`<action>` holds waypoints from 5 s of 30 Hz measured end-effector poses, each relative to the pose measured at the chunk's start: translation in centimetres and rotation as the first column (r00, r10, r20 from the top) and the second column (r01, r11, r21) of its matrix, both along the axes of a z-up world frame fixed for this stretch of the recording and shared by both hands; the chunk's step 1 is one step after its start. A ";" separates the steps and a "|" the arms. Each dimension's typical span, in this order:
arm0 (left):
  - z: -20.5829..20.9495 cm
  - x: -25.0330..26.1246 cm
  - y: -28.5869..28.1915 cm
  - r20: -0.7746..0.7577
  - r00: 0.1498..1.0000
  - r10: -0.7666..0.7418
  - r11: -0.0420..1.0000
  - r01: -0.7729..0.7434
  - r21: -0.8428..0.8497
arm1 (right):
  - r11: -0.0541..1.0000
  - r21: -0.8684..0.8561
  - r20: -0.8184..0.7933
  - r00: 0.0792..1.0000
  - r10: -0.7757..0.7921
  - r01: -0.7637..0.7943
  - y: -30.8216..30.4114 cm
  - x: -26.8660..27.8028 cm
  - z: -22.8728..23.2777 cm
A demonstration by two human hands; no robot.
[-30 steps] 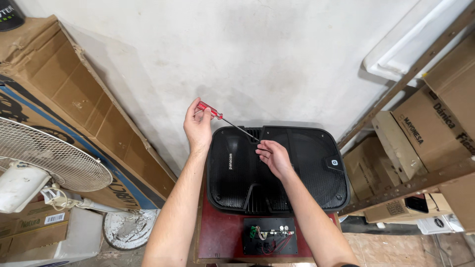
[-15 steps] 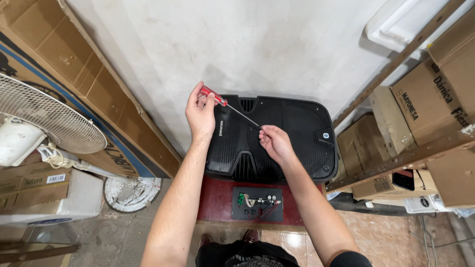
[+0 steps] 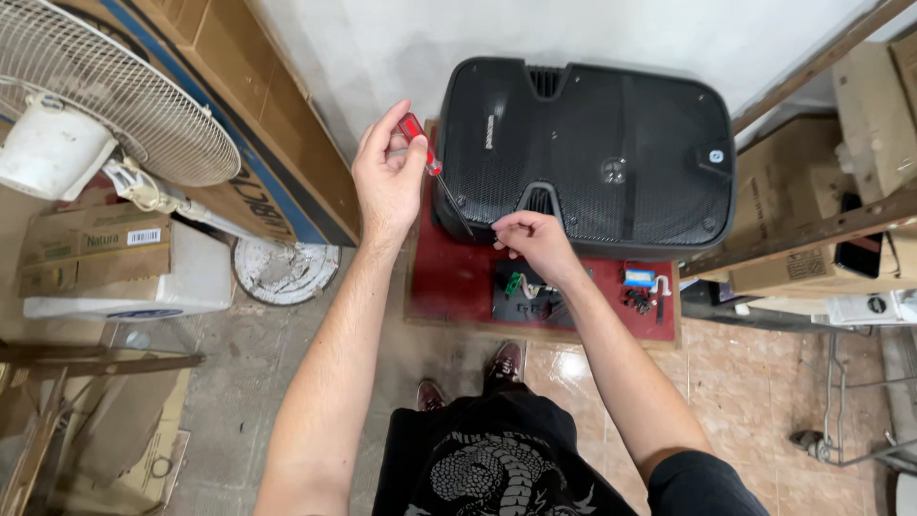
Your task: The person uses a red-handled screwdriver to remove screws from the top cover of a black Panasonic device placed on a red workbench. The person systematically unscrews multiple fasteners around the perimeter of the device's top surface.
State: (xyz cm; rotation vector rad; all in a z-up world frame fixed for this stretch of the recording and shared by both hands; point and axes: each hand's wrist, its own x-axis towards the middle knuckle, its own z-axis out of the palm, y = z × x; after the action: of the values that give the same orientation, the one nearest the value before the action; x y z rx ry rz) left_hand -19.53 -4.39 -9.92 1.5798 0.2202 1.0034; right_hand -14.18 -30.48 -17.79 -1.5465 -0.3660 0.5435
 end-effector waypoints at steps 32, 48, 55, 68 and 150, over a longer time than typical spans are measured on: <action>-15.3 -18.0 -0.4 -0.364 0.930 -0.045 0.997 0.017 -0.079 | 0.499 -0.856 0.032 0.950 0.312 -0.135 6.0 -7.6 -32.9; -15.4 -17.8 -0.3 -0.375 0.926 -0.045 0.996 0.012 -0.088 | 0.471 -0.869 0.015 0.943 0.333 -0.153 6.1 -8.0 -32.5; -15.9 -17.4 -0.2 -0.369 0.928 -0.056 0.994 0.019 -0.104 | 0.444 -0.877 0.009 0.919 0.395 -0.182 6.5 -8.4 -30.8; -14.3 -16.5 -0.6 -0.354 0.933 -0.060 0.995 0.028 -0.095 | 0.544 -0.826 0.046 0.945 0.325 -0.147 4.9 -7.5 -31.6; 7.6 30.8 -12.8 -0.161 0.965 -0.207 0.870 0.256 0.420 | 0.817 -0.475 0.608 0.793 0.037 0.326 -1.2 34.9 0.0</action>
State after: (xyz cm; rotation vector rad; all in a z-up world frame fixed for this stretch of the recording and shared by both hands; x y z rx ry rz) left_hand 11.30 -17.15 -2.33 2.0216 -0.1333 0.8093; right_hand 20.73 -31.65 -17.78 -2.3089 -0.5870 -0.0071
